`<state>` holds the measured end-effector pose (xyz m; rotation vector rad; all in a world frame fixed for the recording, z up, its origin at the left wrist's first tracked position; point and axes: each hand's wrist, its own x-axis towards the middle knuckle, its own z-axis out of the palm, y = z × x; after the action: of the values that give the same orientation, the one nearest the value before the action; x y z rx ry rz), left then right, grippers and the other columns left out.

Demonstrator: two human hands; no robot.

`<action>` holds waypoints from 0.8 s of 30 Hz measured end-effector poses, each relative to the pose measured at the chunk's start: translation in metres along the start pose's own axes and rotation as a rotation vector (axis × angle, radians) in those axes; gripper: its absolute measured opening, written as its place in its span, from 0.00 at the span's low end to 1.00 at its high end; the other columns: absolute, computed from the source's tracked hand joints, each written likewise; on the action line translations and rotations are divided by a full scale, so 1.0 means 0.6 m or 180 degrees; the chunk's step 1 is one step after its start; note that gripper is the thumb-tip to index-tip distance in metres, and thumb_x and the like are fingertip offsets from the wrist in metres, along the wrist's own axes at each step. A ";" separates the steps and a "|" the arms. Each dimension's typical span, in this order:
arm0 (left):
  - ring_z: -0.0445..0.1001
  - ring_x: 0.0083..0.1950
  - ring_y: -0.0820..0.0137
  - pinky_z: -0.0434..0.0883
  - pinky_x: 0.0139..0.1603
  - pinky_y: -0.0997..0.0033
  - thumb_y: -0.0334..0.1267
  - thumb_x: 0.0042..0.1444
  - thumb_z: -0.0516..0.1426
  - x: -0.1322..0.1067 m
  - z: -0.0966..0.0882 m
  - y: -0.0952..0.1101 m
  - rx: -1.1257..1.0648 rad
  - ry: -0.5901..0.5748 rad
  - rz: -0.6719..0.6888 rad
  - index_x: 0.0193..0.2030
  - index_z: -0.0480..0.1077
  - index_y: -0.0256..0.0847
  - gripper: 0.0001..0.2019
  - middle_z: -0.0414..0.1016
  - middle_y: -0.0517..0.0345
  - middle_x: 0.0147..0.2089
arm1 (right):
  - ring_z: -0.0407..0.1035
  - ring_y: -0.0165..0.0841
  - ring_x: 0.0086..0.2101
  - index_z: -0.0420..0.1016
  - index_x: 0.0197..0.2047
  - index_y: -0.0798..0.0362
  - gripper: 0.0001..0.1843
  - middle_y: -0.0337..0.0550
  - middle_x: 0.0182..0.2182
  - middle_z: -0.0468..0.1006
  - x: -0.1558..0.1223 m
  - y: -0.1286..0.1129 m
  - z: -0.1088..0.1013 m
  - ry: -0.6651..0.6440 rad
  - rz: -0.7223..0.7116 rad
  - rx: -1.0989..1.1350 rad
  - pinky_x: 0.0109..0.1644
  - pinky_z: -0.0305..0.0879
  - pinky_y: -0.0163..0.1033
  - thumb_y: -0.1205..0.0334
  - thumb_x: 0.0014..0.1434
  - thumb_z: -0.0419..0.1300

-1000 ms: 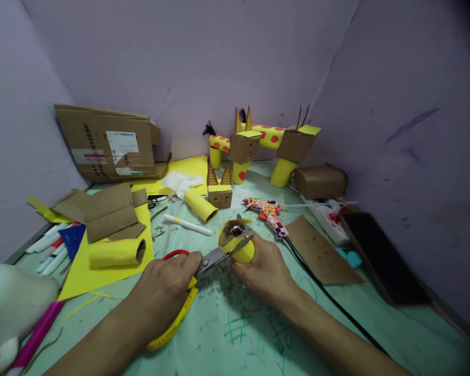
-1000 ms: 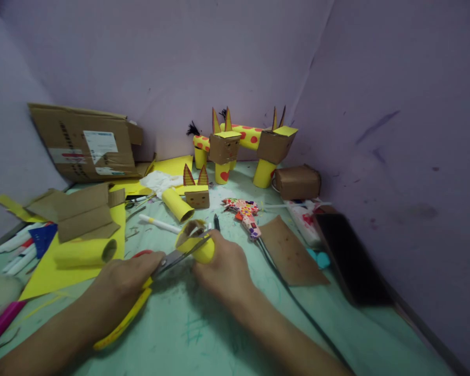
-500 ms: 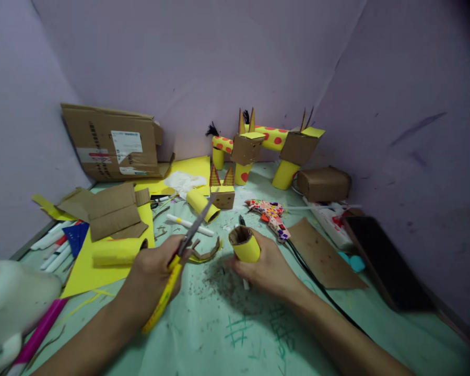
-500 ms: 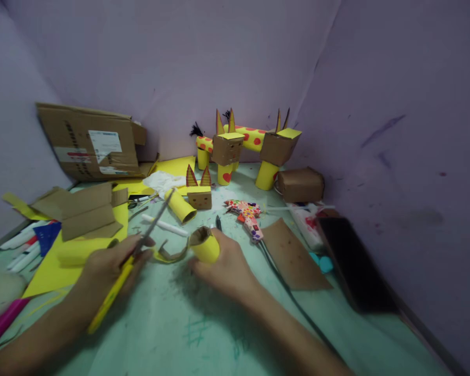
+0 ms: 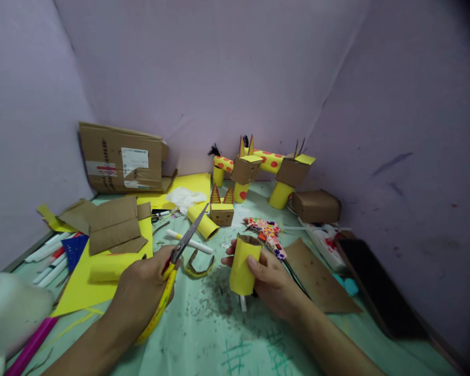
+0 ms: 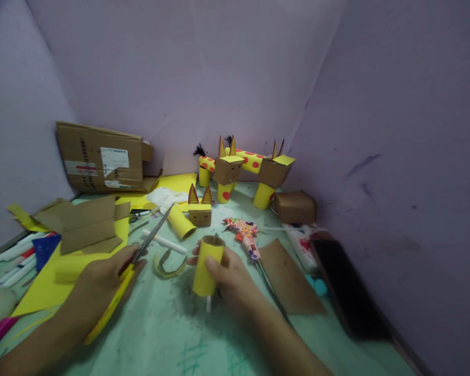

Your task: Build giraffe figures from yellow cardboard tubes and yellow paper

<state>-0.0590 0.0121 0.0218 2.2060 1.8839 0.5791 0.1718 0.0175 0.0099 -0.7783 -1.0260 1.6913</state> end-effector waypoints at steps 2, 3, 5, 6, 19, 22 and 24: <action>0.76 0.33 0.61 0.62 0.31 0.69 0.35 0.56 0.46 0.002 -0.004 0.002 0.0345 -0.0284 -0.0269 0.44 0.67 0.45 0.13 0.78 0.55 0.31 | 0.73 0.41 0.40 0.72 0.43 0.55 0.26 0.50 0.39 0.76 0.003 -0.001 -0.001 0.0089 0.0070 0.0213 0.36 0.69 0.38 0.50 0.44 0.69; 0.76 0.34 0.61 0.62 0.31 0.69 0.34 0.56 0.46 0.003 -0.006 0.004 0.0475 -0.0408 -0.0351 0.45 0.67 0.46 0.14 0.78 0.55 0.33 | 0.73 0.41 0.39 0.72 0.42 0.55 0.25 0.50 0.37 0.77 0.003 -0.002 -0.001 0.0083 0.0088 0.0273 0.37 0.69 0.39 0.51 0.43 0.69; 0.76 0.35 0.61 0.61 0.31 0.69 0.33 0.56 0.45 0.004 -0.006 0.010 0.0576 -0.0568 -0.0390 0.45 0.67 0.46 0.14 0.78 0.55 0.34 | 0.74 0.40 0.39 0.73 0.43 0.55 0.25 0.50 0.36 0.78 0.003 -0.001 -0.003 0.0024 0.0092 0.0320 0.38 0.69 0.39 0.52 0.44 0.70; 0.76 0.35 0.61 0.61 0.32 0.70 0.33 0.57 0.45 0.004 -0.006 0.012 0.0599 -0.0622 -0.0399 0.45 0.68 0.46 0.14 0.78 0.55 0.35 | 0.74 0.39 0.39 0.73 0.44 0.55 0.25 0.49 0.36 0.79 0.003 -0.001 -0.003 -0.0001 0.0073 0.0329 0.39 0.69 0.39 0.53 0.44 0.70; 0.76 0.40 0.56 0.63 0.33 0.65 0.31 0.57 0.45 0.006 -0.010 0.029 0.0925 -0.1042 -0.0353 0.49 0.65 0.44 0.16 0.79 0.52 0.39 | 0.74 0.37 0.39 0.75 0.44 0.55 0.18 0.45 0.36 0.80 0.009 -0.011 -0.011 0.0157 0.0203 0.1433 0.49 0.70 0.46 0.58 0.50 0.66; 0.76 0.41 0.55 0.64 0.34 0.64 0.31 0.56 0.45 0.006 -0.007 0.028 0.0924 -0.1073 -0.0300 0.48 0.65 0.44 0.15 0.79 0.51 0.39 | 0.74 0.37 0.39 0.75 0.43 0.55 0.16 0.46 0.39 0.80 0.011 -0.008 -0.011 0.0229 0.0244 0.1505 0.49 0.70 0.47 0.59 0.51 0.65; 0.77 0.41 0.54 0.65 0.35 0.63 0.30 0.56 0.45 0.005 -0.005 0.026 0.1009 -0.1086 -0.0292 0.48 0.65 0.44 0.15 0.78 0.51 0.41 | 0.74 0.37 0.39 0.75 0.43 0.55 0.15 0.47 0.39 0.80 0.011 -0.008 -0.010 0.0209 0.0268 0.1504 0.49 0.69 0.46 0.59 0.52 0.64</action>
<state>-0.0459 0.0119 0.0311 2.2033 1.9798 -0.1182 0.1769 0.0260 0.0110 -0.5651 -0.5191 1.8690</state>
